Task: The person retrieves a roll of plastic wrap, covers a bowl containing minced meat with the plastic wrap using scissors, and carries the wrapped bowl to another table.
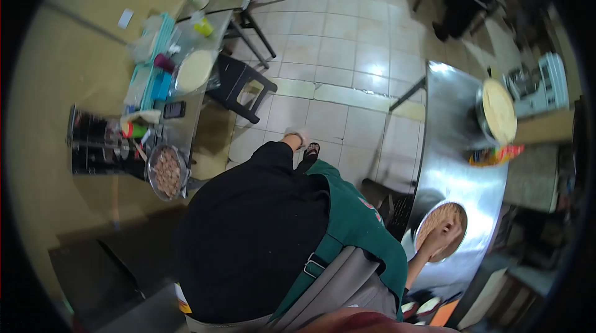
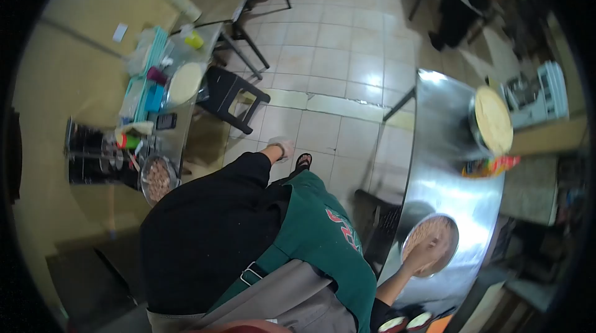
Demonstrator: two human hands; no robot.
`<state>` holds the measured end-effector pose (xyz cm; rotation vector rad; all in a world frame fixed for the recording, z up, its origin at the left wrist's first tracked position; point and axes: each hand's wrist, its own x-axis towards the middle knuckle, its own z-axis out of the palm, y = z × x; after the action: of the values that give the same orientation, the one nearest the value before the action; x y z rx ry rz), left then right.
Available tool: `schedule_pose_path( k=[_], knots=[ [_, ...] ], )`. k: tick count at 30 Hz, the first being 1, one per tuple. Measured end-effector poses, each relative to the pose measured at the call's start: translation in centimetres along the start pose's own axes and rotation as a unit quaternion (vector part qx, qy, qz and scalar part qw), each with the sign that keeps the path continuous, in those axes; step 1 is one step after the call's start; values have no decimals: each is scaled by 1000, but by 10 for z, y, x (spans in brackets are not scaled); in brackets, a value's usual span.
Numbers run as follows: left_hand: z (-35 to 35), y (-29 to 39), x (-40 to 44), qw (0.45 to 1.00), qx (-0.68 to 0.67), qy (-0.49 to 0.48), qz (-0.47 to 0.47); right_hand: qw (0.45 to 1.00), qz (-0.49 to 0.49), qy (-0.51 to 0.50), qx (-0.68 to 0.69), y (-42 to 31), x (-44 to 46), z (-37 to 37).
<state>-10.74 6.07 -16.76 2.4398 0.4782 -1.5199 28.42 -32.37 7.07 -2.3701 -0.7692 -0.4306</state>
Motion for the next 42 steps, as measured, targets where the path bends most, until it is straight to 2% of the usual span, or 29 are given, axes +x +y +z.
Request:
schedule_pose_path(
  k=[1, 3, 4, 5, 6, 7, 9, 10, 11, 13, 14, 15, 17, 18, 20, 22, 23, 24, 25, 26, 27, 28, 30, 33, 36, 37, 38, 39, 42],
  knots=[
    [15, -10, -12, 1000, -25, 12, -11, 994, -90, -56, -18, -19, 8, 17],
    [40, -21, -47, 975, -190, -26, -113, 970, -37, -207, 124, -89, 10, 49],
    [49, -23, -62, 968, -219, -20, -125, 944, -62, -299, 123, -111, 11, 71],
    [53, -23, -78, 928, -335, 73, -146, 910, -87, -387, 116, -133, 11, 92],
    [62, -25, -89, 867, -440, 166, -167, 875, -154, -452, 81, -164, 10, 107],
    [88, -30, -75, 852, -461, 173, -179, 832, -217, -509, 42, -196, 6, 122],
    [142, -40, -25, 838, -482, 225, -125, 746, -350, -565, 44, -251, -4, 155],
    [153, -39, -43, 795, -505, 316, -111, 721, -387, -573, 47, -278, -10, 171],
    [159, -42, -57, 786, -513, 323, -118, 715, -401, -571, 46, -306, -15, 187],
    [179, -53, -53, 593, -685, 421, -54, 665, -433, -603, 82, -354, -24, 213],
    [180, -64, -56, 304, -895, 326, -16, 662, -441, -600, 82, -372, -26, 227],
    [183, -77, -58, 300, -894, 334, -15, 647, -453, -610, 64, -387, -26, 243],
    [193, -111, -67, 318, -780, 539, -4, 633, -471, -613, 48, -404, -27, 284],
    [170, -128, -129, 230, -843, 485, 31, 628, -479, -611, 54, -400, -27, 313],
    [138, -163, -192, 356, -660, 651, -120, 625, -464, -623, 80, -385, -23, 367],
    [99, -208, -277, 423, -581, 663, -209, 638, -429, -632, 100, -368, -13, 394],
    [98, -240, -279, 378, -567, 710, -175, 632, -386, -672, 5, -352, -4, 413],
    [81, -262, -306, 368, -577, 707, -180, 625, -372, -686, -2, -323, 1, 443],
    [79, -298, -306, 361, -534, 737, -202, 619, -445, -646, 38, -278, 5, 485],
    [84, -340, -302, 347, -504, 766, -196, 618, -355, -699, -57, -290, 21, 455],
    [62, -355, -335, 326, -510, 779, -162, 618, -359, -698, -56, -302, 31, 468],
    [45, -379, -359, 393, -449, 763, -249, 627, -341, -699, -48, -291, 37, 470],
    [12, -421, -392, 440, -361, 744, -350, 644, -300, -703, -29, -297, 41, 487],
    [-27, -490, -407, 419, -281, 786, -356, 668, -232, -707, -1, -320, 98, 531],
    [-57, -564, -403, 446, -192, 774, -406, 687, -159, -709, 33, -350, 153, 565],
    [-69, -576, -402, 450, -191, 774, -403, 692, -134, -709, 41, -327, 161, 564],
    [-85, -590, -406, 446, -248, 763, -397, 697, -112, -706, 53, -316, 170, 563],
    [-97, -607, -410, 440, -302, 750, -391, 703, -91, -702, 67, -328, 179, 577],
    [-112, -661, -403, 465, -293, 720, -423, 711, -20, -696, 101, -357, 193, 604]
  ],
)
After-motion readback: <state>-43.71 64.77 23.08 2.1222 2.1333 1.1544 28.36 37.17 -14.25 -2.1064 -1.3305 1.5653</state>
